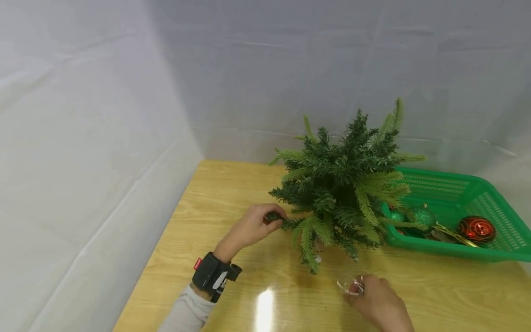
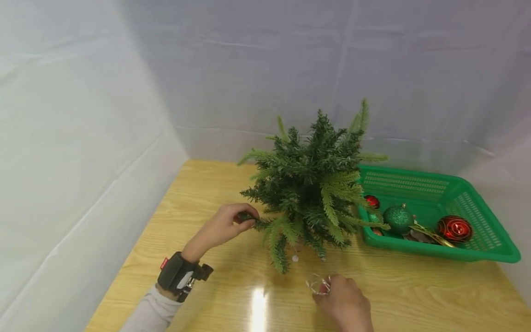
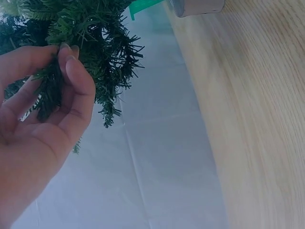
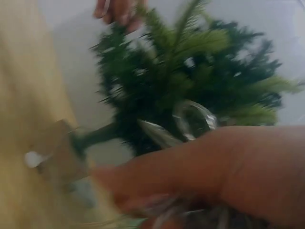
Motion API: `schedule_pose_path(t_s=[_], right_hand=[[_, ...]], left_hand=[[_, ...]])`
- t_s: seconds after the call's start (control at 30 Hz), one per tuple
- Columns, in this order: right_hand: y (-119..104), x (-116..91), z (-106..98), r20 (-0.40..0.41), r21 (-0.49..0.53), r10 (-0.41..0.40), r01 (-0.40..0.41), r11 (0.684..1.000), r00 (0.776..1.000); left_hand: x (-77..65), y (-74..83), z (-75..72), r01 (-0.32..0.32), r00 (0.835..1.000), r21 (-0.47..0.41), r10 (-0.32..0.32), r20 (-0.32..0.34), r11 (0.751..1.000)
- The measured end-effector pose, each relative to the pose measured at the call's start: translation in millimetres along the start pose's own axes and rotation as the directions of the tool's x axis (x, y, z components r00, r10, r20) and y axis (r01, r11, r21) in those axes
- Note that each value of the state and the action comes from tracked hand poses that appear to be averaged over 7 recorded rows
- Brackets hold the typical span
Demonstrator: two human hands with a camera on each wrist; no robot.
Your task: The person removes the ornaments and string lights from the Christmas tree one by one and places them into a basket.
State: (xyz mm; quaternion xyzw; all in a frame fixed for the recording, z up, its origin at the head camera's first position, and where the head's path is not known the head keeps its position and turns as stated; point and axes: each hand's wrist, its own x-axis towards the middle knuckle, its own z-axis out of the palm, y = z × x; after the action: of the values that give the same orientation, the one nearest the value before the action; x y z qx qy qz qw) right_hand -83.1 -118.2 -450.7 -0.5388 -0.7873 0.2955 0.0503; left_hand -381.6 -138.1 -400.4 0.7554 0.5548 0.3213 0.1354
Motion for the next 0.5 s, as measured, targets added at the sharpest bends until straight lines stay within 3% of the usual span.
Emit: schedule_pose_path(t_s=[0.17, 0.4, 0.5], right_hand=[[1.5, 19.9, 11.4, -0.203, 0.077, 0.069, -0.054, 0.996, 0.977], [0.5, 23.2, 17.0, -0.247, 0.182, 0.111, -0.066, 0.981, 0.963], [6.7, 17.9, 5.9, -0.245, 0.211, 0.109, -0.057, 0.976, 0.963]], left_hand=[[-0.6, 2.4, 2.1, -0.008, 1.000, 0.013, 0.008, 0.002, 1.000], [-5.6, 6.1, 4.8, -0.044, 0.999, -0.035, 0.045, 0.030, 0.998], [-5.9, 0.9, 1.6, -0.008, 0.999, -0.100, 0.011, 0.033, 0.995]])
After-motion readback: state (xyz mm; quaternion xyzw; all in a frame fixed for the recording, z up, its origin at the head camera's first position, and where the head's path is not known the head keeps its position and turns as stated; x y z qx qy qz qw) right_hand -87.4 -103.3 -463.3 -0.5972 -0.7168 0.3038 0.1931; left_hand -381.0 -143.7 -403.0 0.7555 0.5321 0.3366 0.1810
